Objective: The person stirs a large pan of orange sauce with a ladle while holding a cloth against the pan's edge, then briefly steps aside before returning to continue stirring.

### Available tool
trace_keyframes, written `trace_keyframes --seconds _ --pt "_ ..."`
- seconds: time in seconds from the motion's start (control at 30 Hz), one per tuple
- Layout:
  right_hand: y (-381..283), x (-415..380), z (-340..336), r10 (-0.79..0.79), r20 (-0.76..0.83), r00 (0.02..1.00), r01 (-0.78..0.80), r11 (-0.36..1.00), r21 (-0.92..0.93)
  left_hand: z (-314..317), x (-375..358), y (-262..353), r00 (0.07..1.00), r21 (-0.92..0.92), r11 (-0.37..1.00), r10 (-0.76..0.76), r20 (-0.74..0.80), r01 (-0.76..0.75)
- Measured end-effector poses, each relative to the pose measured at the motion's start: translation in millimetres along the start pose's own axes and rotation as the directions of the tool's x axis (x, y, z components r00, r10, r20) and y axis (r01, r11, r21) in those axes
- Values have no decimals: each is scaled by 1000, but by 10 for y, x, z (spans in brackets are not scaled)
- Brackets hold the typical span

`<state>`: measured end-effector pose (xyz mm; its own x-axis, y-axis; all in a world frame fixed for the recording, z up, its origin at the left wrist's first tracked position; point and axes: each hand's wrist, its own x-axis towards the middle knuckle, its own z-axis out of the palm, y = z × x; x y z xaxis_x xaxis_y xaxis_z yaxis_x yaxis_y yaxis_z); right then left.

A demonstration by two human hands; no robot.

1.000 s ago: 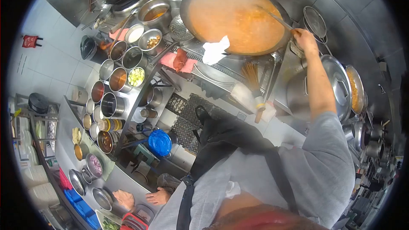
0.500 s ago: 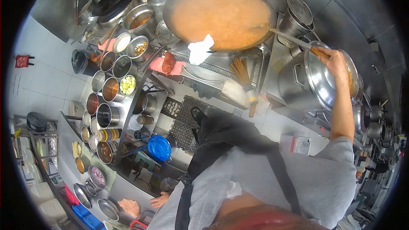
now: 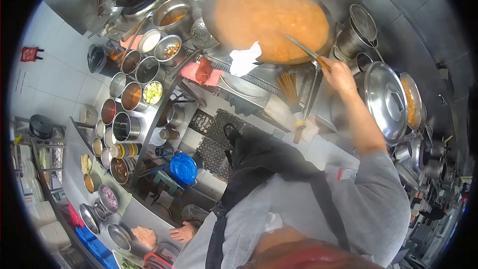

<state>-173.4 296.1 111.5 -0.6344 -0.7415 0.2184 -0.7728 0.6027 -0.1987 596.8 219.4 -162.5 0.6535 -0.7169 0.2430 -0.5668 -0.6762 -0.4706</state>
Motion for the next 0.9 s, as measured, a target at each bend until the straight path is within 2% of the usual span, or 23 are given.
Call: trace_keyframes --seconds 0.03,0.07,0.1,0.13,0.2,0.27,0.33,0.43,0.53,0.67,0.73,0.8,0.83,0.9 --pt "-49 154 72 -8 2 1000 8 1000 3 -171 -19 6 996 29 999 17 93 -20" --pt "-157 361 167 65 41 997 -64 998 -18 -140 -28 -9 995 35 999 2 98 -5" --pt "-224 514 222 145 77 986 -142 989 -47 -86 -25 -5 997 36 999 9 73 -12" --pt "-266 649 256 138 81 987 -134 990 -45 -76 -25 -2 999 36 999 17 48 -19" --pt "-309 903 300 225 89 970 -224 974 -23 -52 -34 -13 999 28 999 23 36 -24" --pt "-231 1190 410 227 91 970 -225 974 -38 -43 -32 -11 999 18 999 32 22 -32" --pt "-171 1384 444 294 57 954 -289 954 -84 -13 -7 -21 998 9 999 48 45 -48" --pt "-110 1449 256 286 3 958 -285 957 -44 22 -3 -31 998 -21 998 53 23 -53" --pt "272 1474 203 274 -28 961 -275 959 -65 29 -18 -40 998 -24 998 59 10 -59" --pt "508 1120 -233 267 -65 962 -269 963 -24 1 -40 -31 998 -45 998 52 -22 -53" --pt "665 892 -471 249 -68 966 -252 967 -41 -111 -43 -9 999 -13 999 30 36 -30" --pt "892 672 -648 280 -61 958 -282 959 -34 -32 -31 5 999 -21 1000 24 28 -24" --pt "849 546 -814 354 -10 935 -354 935 -15 -9 -17 8 1000 -25 1000 9 26 -8" --pt "1006 303 -987 359 -33 933 -360 933 1 15 -15 8 999 -12 1000 17 31 -17"
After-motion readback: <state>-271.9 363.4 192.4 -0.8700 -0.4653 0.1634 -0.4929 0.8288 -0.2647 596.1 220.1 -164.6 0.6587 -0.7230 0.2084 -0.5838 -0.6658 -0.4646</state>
